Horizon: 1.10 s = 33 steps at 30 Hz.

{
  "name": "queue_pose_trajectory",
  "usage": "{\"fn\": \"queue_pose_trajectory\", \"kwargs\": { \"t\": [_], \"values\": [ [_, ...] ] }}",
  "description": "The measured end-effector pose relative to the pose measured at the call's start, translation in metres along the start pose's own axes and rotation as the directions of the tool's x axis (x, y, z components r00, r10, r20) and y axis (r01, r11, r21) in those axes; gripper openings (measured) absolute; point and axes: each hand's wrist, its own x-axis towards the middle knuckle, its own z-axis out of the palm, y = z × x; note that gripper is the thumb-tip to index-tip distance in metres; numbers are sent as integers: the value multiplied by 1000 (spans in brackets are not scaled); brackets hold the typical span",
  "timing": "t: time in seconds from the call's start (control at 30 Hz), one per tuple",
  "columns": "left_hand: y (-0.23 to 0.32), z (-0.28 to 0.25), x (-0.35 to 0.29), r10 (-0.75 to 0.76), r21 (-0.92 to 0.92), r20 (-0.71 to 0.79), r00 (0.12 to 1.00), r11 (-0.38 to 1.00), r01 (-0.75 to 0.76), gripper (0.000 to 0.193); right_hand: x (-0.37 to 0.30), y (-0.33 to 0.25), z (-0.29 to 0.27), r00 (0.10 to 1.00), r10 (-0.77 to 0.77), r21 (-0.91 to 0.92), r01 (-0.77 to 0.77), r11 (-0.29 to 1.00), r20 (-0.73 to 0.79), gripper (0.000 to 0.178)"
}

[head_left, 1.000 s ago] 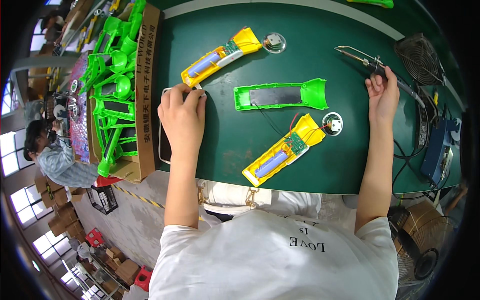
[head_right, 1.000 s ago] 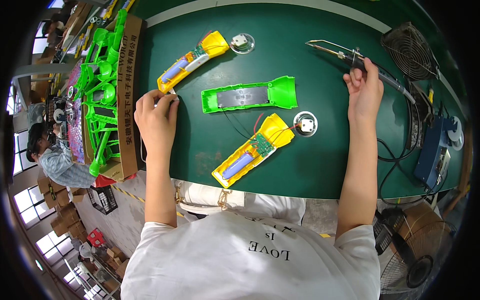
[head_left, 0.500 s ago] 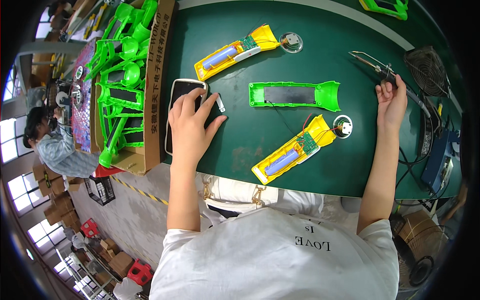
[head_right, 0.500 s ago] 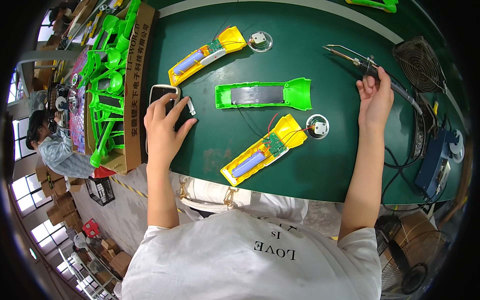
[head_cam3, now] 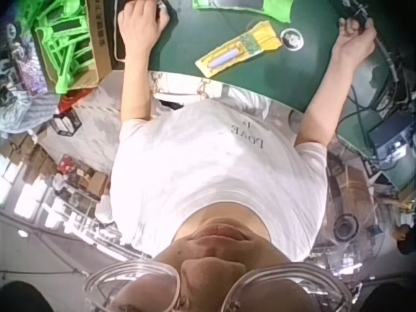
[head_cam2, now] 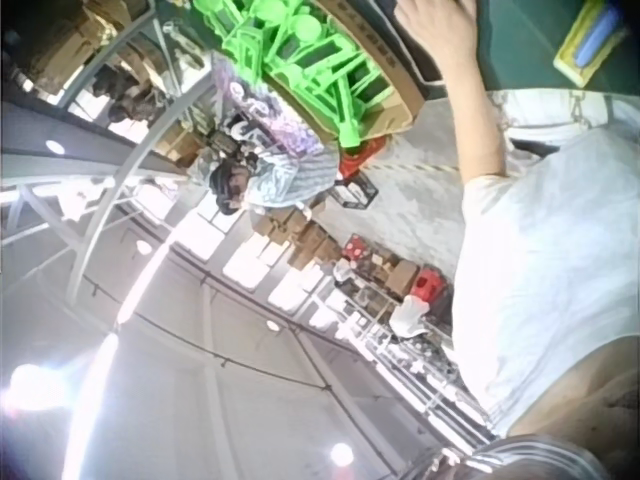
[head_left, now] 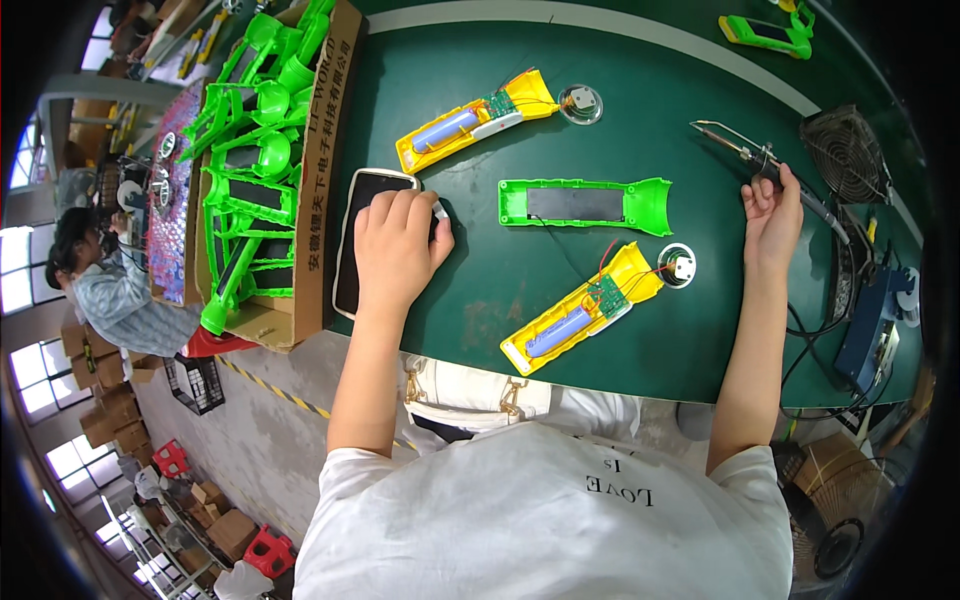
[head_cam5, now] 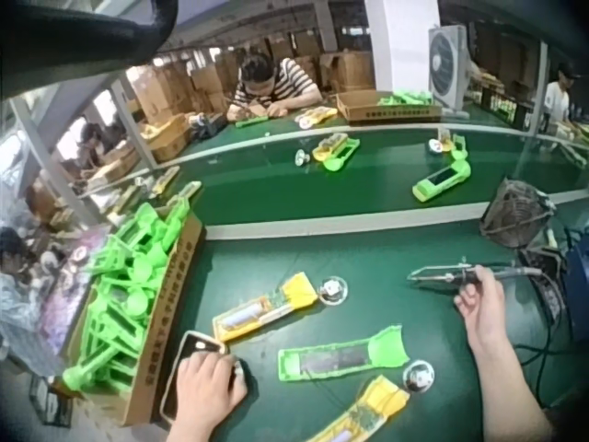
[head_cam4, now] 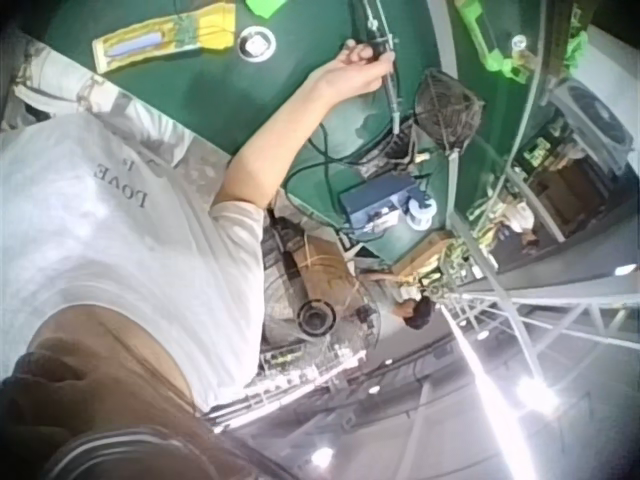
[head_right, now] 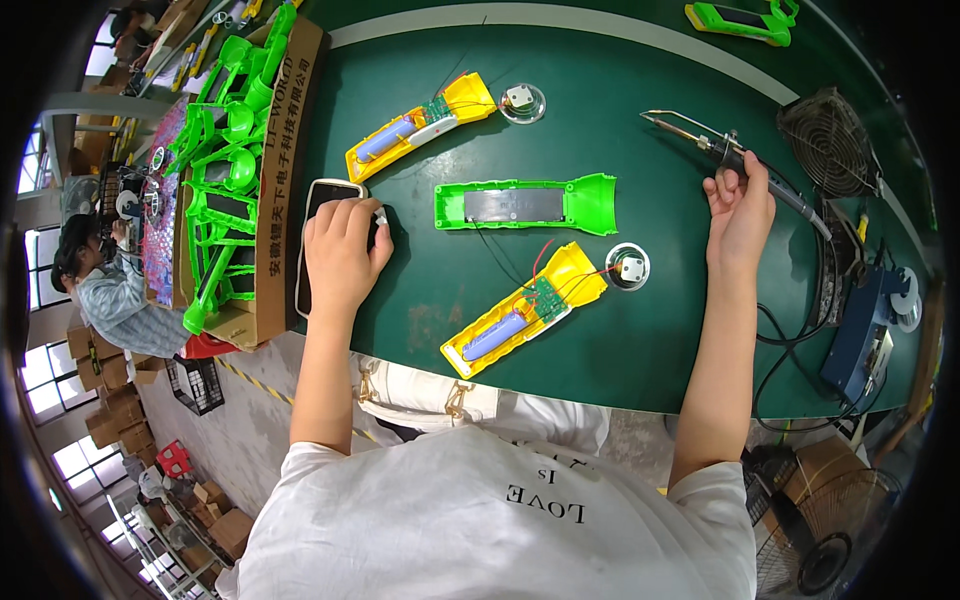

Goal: The person solders wires onto flashlight components using a soldering iron, fits the plastic casings together by hand, and places the assembled flashlights onto a conveyor belt.

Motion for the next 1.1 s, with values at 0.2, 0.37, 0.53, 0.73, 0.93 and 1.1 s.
{"fn": "queue_pose_trajectory", "kwargs": {
  "t": [0.2,0.37,0.53,0.73,0.93,1.1],
  "values": [
    [-5,7,7,46,-11,-121,992,999,-48,10,-3,0,2,999,15,-5,-15,1000,-36,18],
    [-4,7,7,-103,-205,-139,985,976,73,11,-3,0,1,1000,13,-1,-13,1000,-20,17],
    [-2,-8,9,-132,-228,-72,989,967,112,11,-2,-1,2,999,27,1,-27,1000,-30,16],
    [4,-29,-6,-247,-93,-17,969,965,244,6,-3,-1,0,1000,7,4,-7,1000,-16,16],
    [1,-32,-13,-321,26,-11,947,947,322,6,-1,1,0,999,17,14,-17,1000,-34,15],
    [-8,-24,-11,-601,-339,98,793,729,594,11,-1,2,-1,1000,12,20,-11,1000,-22,16]
  ]
}}
